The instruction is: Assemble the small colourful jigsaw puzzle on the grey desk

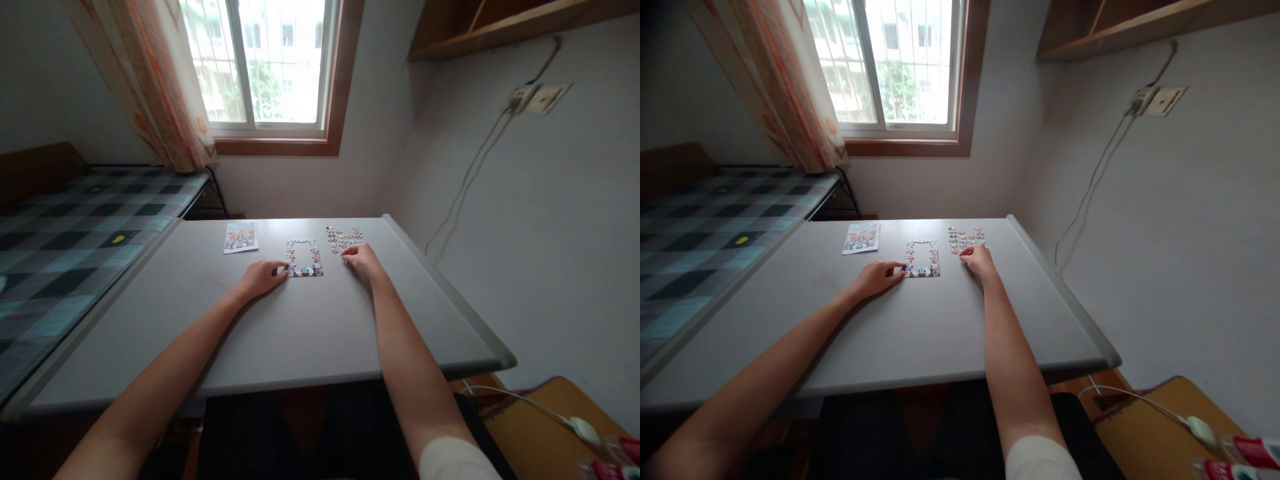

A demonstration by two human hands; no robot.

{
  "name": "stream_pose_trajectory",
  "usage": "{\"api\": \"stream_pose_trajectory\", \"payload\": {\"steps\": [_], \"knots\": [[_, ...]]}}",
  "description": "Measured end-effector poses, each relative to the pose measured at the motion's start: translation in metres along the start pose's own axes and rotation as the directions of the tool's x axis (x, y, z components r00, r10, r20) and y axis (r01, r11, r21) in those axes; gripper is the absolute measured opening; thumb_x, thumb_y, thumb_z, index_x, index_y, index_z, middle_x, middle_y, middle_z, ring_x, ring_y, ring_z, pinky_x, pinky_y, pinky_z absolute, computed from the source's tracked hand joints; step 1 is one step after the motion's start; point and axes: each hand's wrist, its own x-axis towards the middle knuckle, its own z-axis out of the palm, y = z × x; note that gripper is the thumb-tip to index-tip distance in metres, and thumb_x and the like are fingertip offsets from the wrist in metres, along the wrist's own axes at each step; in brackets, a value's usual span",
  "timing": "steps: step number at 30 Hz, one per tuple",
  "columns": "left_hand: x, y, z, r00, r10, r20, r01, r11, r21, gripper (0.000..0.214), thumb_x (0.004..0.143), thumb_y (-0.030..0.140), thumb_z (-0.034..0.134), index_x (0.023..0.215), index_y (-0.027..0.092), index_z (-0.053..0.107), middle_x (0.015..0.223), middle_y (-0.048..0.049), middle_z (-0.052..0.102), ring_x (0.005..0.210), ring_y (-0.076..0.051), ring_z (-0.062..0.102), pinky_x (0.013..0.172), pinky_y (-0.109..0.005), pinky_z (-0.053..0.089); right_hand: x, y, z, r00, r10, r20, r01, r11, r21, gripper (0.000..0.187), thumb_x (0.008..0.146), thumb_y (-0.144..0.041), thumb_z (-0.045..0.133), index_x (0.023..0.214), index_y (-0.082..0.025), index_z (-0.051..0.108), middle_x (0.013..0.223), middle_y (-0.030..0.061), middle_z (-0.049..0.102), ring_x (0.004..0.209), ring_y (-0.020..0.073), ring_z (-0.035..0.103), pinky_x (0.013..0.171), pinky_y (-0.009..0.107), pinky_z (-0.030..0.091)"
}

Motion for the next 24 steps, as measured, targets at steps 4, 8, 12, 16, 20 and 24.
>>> {"api": "stream_pose_trajectory", "payload": {"steps": [4,8,12,16,20,24], "knots": [[0.0,0.001,-0.001,1.0,-0.001,0.002,0.001,1.0,0.005,0.041,0.087,0.047,0.049,0.116,0.026,0.07,0.07,0.0001,0.066,0.06,-0.014,0.055,0.057,-0.024,0.032,-0.003,-0.008,0.003,0.999,-0.044,0.001,0.044,0.999,-0.029,0.014,0.066,-0.013,0.064,0.075,-0.017,0.075,0.076,0.0042,0.073,0.074,0.0172,0.067,0.074,0.026,0.05],[0.0,0.001,-0.001,1.0,-0.001,0.014,0.001,1.0,0.007,0.042,0.087,0.047,0.049,0.117,0.026,0.07,0.071,-0.0004,0.066,0.061,-0.015,0.057,0.057,-0.024,0.033,-0.004,-0.011,0.004,0.996,-0.054,-0.075,0.045,0.993,-0.111,0.017,0.069,-0.015,0.067,0.082,-0.021,0.076,0.085,0.0039,0.074,0.079,0.0179,0.067,0.077,0.028,0.05],[0.001,0.001,-0.001,1.0,0.003,0.016,-0.004,1.0,0.011,0.042,0.088,0.047,0.049,0.118,0.026,0.069,0.073,-0.0005,0.067,0.062,-0.014,0.057,0.057,-0.024,0.032,-0.004,-0.01,0.003,0.995,-0.024,-0.095,0.004,0.978,-0.209,0.011,0.068,-0.018,0.069,0.076,-0.023,0.075,0.085,0.0034,0.075,0.084,0.0195,0.067,0.08,0.029,0.05],[0.001,0.0,0.0,1.0,0.009,0.011,-0.01,1.0,0.019,0.042,0.088,0.047,0.049,0.118,0.026,0.069,0.073,-0.0004,0.067,0.061,-0.014,0.057,0.057,-0.024,0.033,-0.006,-0.009,0.005,1.0,0.004,-0.024,-0.01,0.97,-0.242,0.011,0.066,-0.015,0.069,0.072,-0.021,0.075,0.078,0.0039,0.074,0.079,0.0203,0.068,0.077,0.029,0.05],[0.001,0.0,0.001,1.0,0.009,-0.001,-0.009,1.0,0.018,0.041,0.088,0.047,0.049,0.117,0.027,0.07,0.071,0.0002,0.066,0.06,-0.015,0.057,0.056,-0.024,0.032,-0.005,-0.011,0.003,0.992,-0.004,-0.124,-0.015,0.988,-0.155,0.01,0.068,-0.017,0.068,0.074,-0.02,0.075,0.081,0.0049,0.074,0.082,0.0204,0.068,0.079,0.029,0.05],[0.0,0.0,0.001,1.0,0.012,-0.003,-0.012,1.0,0.009,0.041,0.088,0.047,0.049,0.117,0.027,0.07,0.071,0.0002,0.066,0.061,-0.015,0.057,0.056,-0.024,0.033,0.009,-0.018,-0.004,0.959,0.005,-0.283,-0.003,1.0,0.005,0.014,0.073,-0.024,0.065,0.082,-0.018,0.074,0.087,0.0064,0.074,0.083,0.0196,0.068,0.08,0.029,0.05]]}}
